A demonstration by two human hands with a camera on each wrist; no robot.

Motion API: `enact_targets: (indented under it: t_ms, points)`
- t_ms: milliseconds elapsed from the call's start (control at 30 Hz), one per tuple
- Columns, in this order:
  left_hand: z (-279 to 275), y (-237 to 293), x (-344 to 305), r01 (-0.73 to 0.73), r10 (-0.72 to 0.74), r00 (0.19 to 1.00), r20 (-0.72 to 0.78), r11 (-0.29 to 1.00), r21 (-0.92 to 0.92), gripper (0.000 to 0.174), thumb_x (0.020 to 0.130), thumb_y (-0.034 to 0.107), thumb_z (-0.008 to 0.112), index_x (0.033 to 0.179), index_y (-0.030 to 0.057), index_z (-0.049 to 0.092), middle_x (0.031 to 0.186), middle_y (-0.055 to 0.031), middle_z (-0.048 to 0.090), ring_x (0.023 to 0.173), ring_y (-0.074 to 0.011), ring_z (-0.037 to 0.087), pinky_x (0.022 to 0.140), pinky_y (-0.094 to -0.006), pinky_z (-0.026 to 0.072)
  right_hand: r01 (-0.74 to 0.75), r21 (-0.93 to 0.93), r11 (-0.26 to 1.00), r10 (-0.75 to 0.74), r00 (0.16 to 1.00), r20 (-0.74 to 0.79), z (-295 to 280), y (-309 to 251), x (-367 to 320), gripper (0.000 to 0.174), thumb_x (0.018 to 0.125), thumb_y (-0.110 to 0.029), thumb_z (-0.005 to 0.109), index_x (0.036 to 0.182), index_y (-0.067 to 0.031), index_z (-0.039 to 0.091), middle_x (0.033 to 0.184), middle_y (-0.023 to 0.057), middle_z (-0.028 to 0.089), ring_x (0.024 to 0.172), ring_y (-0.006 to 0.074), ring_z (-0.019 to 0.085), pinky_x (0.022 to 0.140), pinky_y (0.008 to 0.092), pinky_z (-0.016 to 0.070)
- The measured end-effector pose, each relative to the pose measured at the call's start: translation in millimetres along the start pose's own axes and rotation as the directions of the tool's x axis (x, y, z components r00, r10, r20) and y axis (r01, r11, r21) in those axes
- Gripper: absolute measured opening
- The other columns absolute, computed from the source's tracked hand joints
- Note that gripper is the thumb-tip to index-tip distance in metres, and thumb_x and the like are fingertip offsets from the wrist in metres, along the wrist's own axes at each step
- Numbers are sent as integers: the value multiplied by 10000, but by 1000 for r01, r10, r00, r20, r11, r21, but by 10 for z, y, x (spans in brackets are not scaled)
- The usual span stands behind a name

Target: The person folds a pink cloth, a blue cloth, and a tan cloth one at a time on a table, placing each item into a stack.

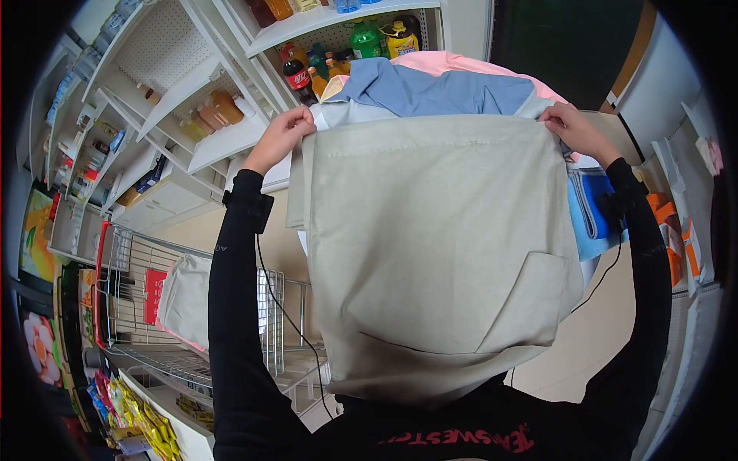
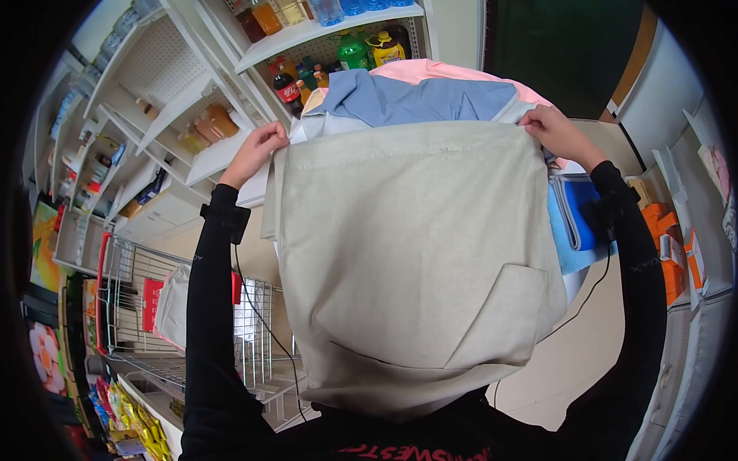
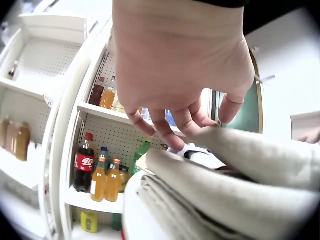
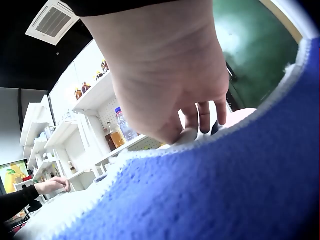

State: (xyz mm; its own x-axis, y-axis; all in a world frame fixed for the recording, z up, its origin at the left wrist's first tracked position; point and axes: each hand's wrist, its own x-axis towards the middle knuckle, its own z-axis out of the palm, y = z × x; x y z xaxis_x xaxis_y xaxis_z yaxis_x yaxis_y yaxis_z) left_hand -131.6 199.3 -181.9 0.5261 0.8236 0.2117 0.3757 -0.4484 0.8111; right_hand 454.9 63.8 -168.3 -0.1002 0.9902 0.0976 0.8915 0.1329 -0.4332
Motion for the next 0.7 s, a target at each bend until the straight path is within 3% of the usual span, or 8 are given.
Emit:
enact_targets:
  t_ms: [100, 133, 233, 267, 367, 500, 600, 700]
  points:
    - [84, 257, -130, 130, -147, 989, 17, 918, 375, 300, 945, 376, 755, 938, 80, 703, 774, 4, 609, 779, -111, 554, 703, -284, 436, -13, -16, 1000, 13, 1000, 16, -56, -95, -19, 186, 986, -213, 658, 1014, -32, 691, 1070, 113, 624, 1084, 248, 544, 929, 361, 478]
    - [101, 295, -155, 129, -145, 989, 16, 918, 376, 300, 945, 376, 755, 938, 80, 703, 774, 4, 609, 779, -111, 554, 703, -284, 436, -49, -29, 998, 50, 997, 52, -106, -171, -19, 218, 984, -249, 663, 1016, -35, 686, 1082, 116, 624, 1108, 254, 533, 943, 365, 472]
    - [143, 382, -166, -85, 44, 995, 94, 866, 492, 332, 955, 379, 747, 943, 55, 679, 809, 2, 642, 760, -113, 562, 689, -288, 447, -72, -69, 995, 78, 992, 97, -148, -144, -24, 273, 983, -326, 670, 1024, -57, 659, 1096, 97, 592, 1091, 237, 514, 935, 354, 466]
    - [115, 329, -148, -86, 44, 995, 95, 866, 493, 332, 955, 379, 747, 943, 55, 679, 809, 2, 642, 760, -113, 562, 689, -288, 447, -54, -96, 994, 65, 992, 111, -149, -111, -17, 298, 984, -368, 672, 1028, -75, 637, 1098, 74, 561, 1049, 214, 508, 914, 339, 467]
    - [-14, 169, -64, 121, -112, 992, -50, 960, 253, 377, 965, 407, 742, 994, 33, 698, 834, -30, 677, 747, -123, 585, 670, -307, 479, -72, -82, 994, 79, 993, 85, -142, -85, 8, 323, 980, -409, 683, 1015, -98, 603, 1073, 45, 535, 988, 183, 504, 885, 320, 467]
    - [98, 273, -117, 299, -292, 954, -66, 910, 289, 397, 980, 423, 729, 994, 27, 703, 832, -19, 670, 740, -112, 585, 683, -301, 491, -174, 60, 983, 172, 984, 43, -103, -152, 52, 328, 963, -402, 716, 977, -106, 576, 990, 26, 555, 934, 158, 518, 868, 304, 469]
    - [85, 191, -137, 274, -260, 962, -86, 902, 335, 386, 977, 415, 736, 1011, 31, 707, 815, -10, 664, 720, -102, 581, 675, -293, 489, -252, 139, 958, 239, 965, 107, -89, -153, 61, 336, 946, -391, 747, 972, -107, 570, 936, 12, 573, 905, 141, 534, 862, 292, 471]
    - [78, 250, -169, 266, -241, 964, -114, 899, 347, 371, 970, 399, 750, 1026, 34, 713, 789, 2, 658, 695, -93, 574, 658, -283, 480, -195, 226, 954, 204, 979, -13, -19, -23, 81, 337, 919, -354, 789, 963, -110, 561, 904, 8, 599, 883, 128, 559, 844, 269, 474]
